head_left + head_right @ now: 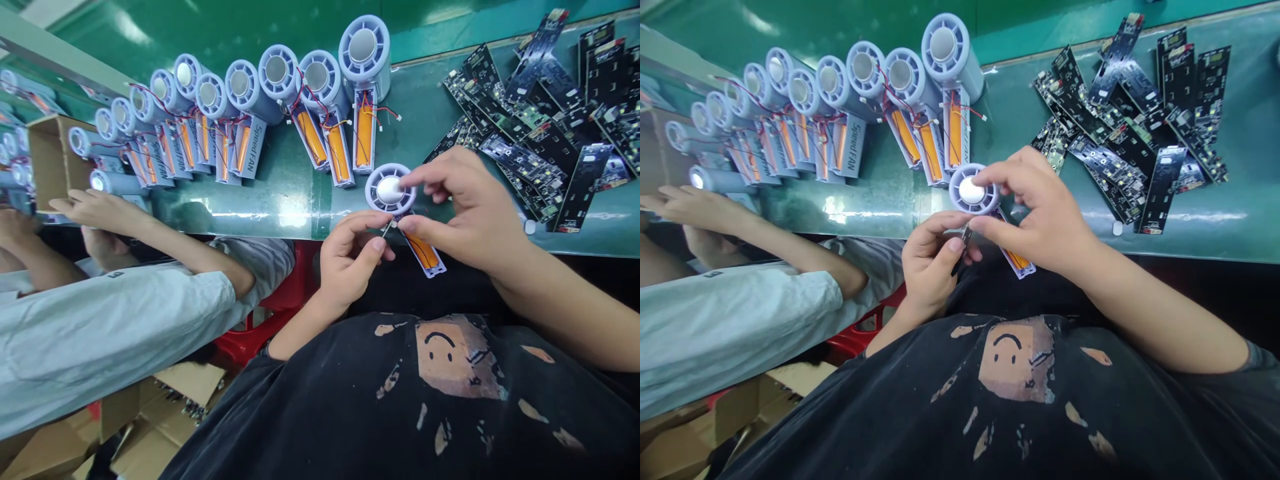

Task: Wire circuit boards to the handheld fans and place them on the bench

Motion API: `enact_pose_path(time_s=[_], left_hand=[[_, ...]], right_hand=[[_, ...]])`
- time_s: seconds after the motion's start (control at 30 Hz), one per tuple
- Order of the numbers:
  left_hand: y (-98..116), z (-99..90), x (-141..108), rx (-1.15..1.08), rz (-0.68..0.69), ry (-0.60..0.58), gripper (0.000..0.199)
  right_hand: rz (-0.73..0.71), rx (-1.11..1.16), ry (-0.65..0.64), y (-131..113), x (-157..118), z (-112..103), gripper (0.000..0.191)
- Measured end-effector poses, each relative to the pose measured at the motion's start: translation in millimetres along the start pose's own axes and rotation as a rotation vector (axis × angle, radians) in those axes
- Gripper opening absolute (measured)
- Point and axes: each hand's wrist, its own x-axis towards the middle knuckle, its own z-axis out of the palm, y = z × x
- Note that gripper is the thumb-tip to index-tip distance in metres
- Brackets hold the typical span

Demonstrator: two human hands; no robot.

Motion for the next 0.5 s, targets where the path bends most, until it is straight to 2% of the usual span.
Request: enact_pose_path(time_s=[0.07,0.13,0.17,0.23,0.27,0.33,0.43,0.5], left_hand=[[1.4,-1.8,-2.3,-0.068,-0.042,-0.016,0.022],[7.9,-4.0,-5.1,-0.087,-0.061,-0.059,0.030],[12.8,-5.6,-6.3,-0.068,-0.062,-0.120,0.038],[22.7,-10.6,-7.7,0.027,-0.034,-0.321,0.058],[26.3,-14.0,-7.9,0.094,0.000,-0.434,0.068],[28.1,-22.5,-7.5,0.237,0.093,-0.586,0.087],[16.0,-34.0,-7.3,0.379,0.235,-0.620,0.106],[2.2,-35.3,-9.8,0.430,0.291,-0.626,0.106]], right_hand=[[-0.014,0.017,0.057,-3.4,-4.5,-5.4,0.022],[-0.055,0.055,-0.029,-9.3,-11.7,-9.1,0.029],[-0.067,0.056,-0.128,-12.7,-15.5,-9.8,0.036],[-0.031,-0.002,-0.334,-18.7,-22.3,-9.3,0.043],[0.016,-0.047,-0.396,-20.9,-24.7,-8.5,0.044],[0.128,-0.089,-0.417,-23.0,-26.9,-7.3,0.037],[0.244,0.132,-0.420,-22.1,-26.0,-7.7,0.023],[0.294,0.317,-0.444,-20.9,-25.1,-8.0,0.025]])
